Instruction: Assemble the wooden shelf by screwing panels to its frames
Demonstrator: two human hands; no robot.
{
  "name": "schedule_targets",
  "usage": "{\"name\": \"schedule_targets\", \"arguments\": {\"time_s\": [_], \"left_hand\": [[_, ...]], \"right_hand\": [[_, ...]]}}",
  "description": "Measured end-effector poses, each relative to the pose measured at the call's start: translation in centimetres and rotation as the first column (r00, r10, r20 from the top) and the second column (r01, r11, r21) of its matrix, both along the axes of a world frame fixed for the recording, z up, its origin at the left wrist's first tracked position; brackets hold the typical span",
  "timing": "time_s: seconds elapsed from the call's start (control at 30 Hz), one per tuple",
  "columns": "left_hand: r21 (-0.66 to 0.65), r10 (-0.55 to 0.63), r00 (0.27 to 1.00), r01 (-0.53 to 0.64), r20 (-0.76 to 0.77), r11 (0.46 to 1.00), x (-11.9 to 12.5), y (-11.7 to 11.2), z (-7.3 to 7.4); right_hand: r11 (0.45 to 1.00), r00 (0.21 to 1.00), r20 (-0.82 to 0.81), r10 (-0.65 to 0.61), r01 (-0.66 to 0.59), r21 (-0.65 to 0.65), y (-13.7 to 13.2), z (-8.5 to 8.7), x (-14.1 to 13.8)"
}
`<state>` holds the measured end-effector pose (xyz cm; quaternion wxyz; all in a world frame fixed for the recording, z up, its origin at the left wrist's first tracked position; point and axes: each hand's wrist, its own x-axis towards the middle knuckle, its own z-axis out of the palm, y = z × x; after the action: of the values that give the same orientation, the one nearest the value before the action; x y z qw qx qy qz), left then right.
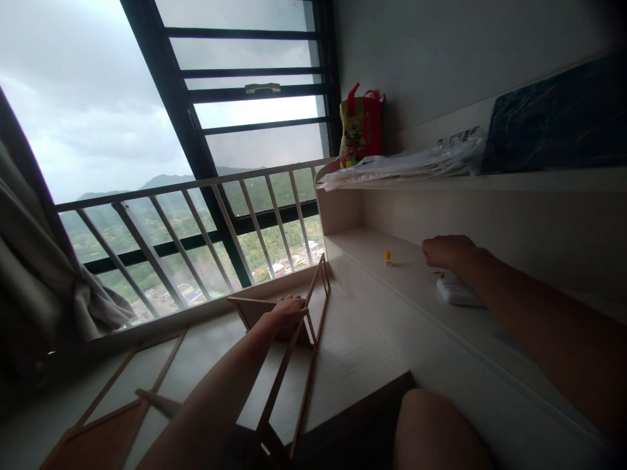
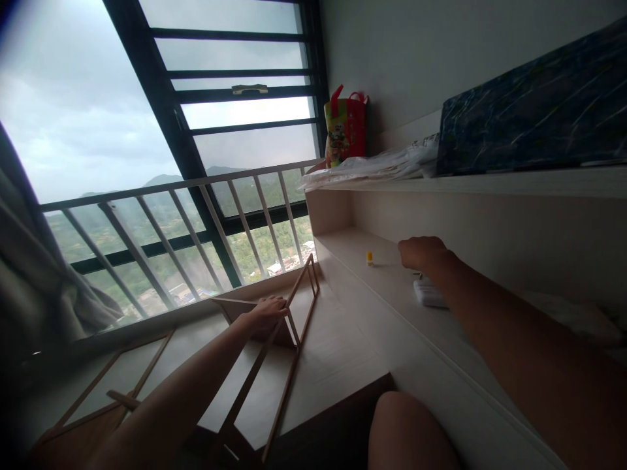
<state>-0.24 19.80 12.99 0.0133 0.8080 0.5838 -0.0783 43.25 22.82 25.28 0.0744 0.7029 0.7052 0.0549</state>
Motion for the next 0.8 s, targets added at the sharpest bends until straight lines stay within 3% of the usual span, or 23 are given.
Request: {"name": "schedule_targets", "arguments": {"time_s": [0.17, 0.3, 0.47, 0.8], "left_hand": [[-0.014, -0.055, 0.998, 0.055, 0.012, 0.998, -0.5, 0.3, -0.2], [-0.009, -0.086, 0.996, 0.086, 0.014, 0.996, -0.8, 0.5, -0.3], [0.004, -0.085, 0.996, 0.085, 0.008, 0.996, -0.7, 0.4, -0.2], [0.000, -0.076, 0.997, 0.076, 0.020, 0.997, -0.6, 0.9, -0.6]], "right_hand": [[0.999, 1.000, 0.002, 0.004, -0.004, -0.044, -0.1, 0.8, 2.0], [0.997, 0.999, 0.011, 0.042, -0.041, -0.064, -0.3, 0.1, 2.9], [0.992, 0.990, 0.104, 0.093, -0.083, -0.093, -0.2, -1.2, 2.0], [0.986, 0.986, 0.123, 0.117, -0.100, -0.136, 0.6, -2.3, 1.1]]}}
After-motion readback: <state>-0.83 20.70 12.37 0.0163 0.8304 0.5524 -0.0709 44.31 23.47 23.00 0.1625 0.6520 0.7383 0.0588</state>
